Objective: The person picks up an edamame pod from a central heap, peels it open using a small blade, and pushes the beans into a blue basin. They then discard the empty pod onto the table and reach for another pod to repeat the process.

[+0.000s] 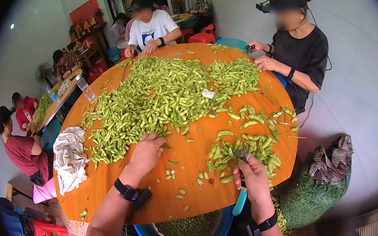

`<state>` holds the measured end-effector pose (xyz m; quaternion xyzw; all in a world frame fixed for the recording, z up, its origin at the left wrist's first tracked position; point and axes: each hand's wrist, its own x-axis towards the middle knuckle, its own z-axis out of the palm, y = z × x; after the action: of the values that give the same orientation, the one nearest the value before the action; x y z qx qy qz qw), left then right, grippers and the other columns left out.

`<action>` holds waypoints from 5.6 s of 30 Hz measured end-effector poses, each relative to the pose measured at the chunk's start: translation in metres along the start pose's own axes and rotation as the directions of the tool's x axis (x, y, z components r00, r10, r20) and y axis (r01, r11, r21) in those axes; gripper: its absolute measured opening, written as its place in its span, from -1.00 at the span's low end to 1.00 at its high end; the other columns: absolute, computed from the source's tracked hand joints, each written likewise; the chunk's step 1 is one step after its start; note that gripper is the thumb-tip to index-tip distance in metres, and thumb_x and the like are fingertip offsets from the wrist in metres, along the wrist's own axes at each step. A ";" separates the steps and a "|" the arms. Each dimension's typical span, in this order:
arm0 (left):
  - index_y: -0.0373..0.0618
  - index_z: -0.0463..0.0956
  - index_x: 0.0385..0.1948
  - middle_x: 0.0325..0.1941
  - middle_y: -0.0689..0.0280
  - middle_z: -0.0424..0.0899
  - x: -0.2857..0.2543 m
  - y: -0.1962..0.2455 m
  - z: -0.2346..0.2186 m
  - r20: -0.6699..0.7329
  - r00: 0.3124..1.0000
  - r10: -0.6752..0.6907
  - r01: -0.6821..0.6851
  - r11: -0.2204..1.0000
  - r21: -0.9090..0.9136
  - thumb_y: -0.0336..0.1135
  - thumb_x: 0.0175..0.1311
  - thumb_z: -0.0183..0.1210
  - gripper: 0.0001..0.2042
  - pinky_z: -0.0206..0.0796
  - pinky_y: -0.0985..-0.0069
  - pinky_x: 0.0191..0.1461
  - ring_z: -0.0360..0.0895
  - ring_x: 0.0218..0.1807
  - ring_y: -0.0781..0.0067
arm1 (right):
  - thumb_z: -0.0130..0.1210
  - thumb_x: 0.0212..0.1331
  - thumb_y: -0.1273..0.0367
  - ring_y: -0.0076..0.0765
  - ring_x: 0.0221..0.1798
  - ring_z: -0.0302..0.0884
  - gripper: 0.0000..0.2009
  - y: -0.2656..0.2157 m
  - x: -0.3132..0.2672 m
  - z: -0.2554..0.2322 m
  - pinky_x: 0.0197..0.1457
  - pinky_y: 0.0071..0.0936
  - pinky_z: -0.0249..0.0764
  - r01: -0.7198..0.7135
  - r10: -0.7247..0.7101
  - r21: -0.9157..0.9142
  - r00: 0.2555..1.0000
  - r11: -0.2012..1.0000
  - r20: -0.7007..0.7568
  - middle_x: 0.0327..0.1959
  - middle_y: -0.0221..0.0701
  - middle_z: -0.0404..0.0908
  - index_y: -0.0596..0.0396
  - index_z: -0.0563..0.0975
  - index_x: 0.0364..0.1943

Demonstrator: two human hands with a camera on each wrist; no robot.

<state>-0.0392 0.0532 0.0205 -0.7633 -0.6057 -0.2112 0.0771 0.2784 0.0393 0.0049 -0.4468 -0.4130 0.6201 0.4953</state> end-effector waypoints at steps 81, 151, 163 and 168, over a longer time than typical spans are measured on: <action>-0.23 0.43 0.09 -0.29 0.06 0.62 -0.045 0.065 -0.006 0.040 0.999 0.003 0.017 0.872 -0.488 -0.55 0.12 0.14 -0.58 0.48 0.29 -0.22 0.60 -0.29 0.02 | -0.01 0.28 0.46 -0.64 -0.63 0.48 -0.89 0.000 -0.025 0.097 -0.64 -0.65 0.33 0.139 0.036 -0.419 0.923 0.897 0.383 -0.57 -0.47 0.53 0.22 0.50 -0.33; -0.23 0.46 -0.19 -0.20 0.12 0.59 -0.048 0.074 -0.026 0.245 0.963 -0.111 0.237 0.784 -0.574 -0.57 0.16 0.05 -0.81 0.41 0.33 -0.07 0.56 -0.17 0.06 | 0.20 0.08 0.46 -0.56 -0.52 0.37 -0.83 -0.003 0.008 0.017 -0.41 -0.56 0.37 0.385 -0.469 -0.532 0.883 0.754 -0.025 -0.59 -0.39 0.49 0.22 0.52 -0.28; -0.25 0.39 0.08 0.18 -0.02 0.45 -0.118 0.033 -0.026 0.045 0.960 -0.276 0.274 0.897 -0.347 -0.43 0.35 0.00 -0.71 0.21 0.27 0.29 0.36 0.24 -0.05 | 0.03 0.07 0.50 0.18 -0.32 0.50 -0.87 0.013 -0.016 0.059 -0.26 -0.03 0.45 0.609 -0.306 -0.740 0.790 0.285 0.532 -0.34 -0.04 0.49 0.23 0.43 -0.29; -0.17 0.33 0.18 0.24 0.04 0.42 -0.102 0.080 -0.012 0.227 0.973 -0.051 0.188 0.745 -0.640 -0.39 0.36 0.01 -0.64 0.14 0.28 0.38 0.32 0.31 0.02 | 0.03 0.09 0.50 0.08 -0.36 0.49 -0.94 0.020 -0.027 0.080 -0.30 -0.12 0.44 0.747 -0.264 -0.484 0.633 0.456 0.728 -0.43 -0.12 0.50 0.19 0.44 -0.36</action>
<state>0.0163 -0.0623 -0.0004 -0.7179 -0.5452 -0.3392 -0.2691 0.1993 0.0043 0.0110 -0.2543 -0.8736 0.2994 0.2872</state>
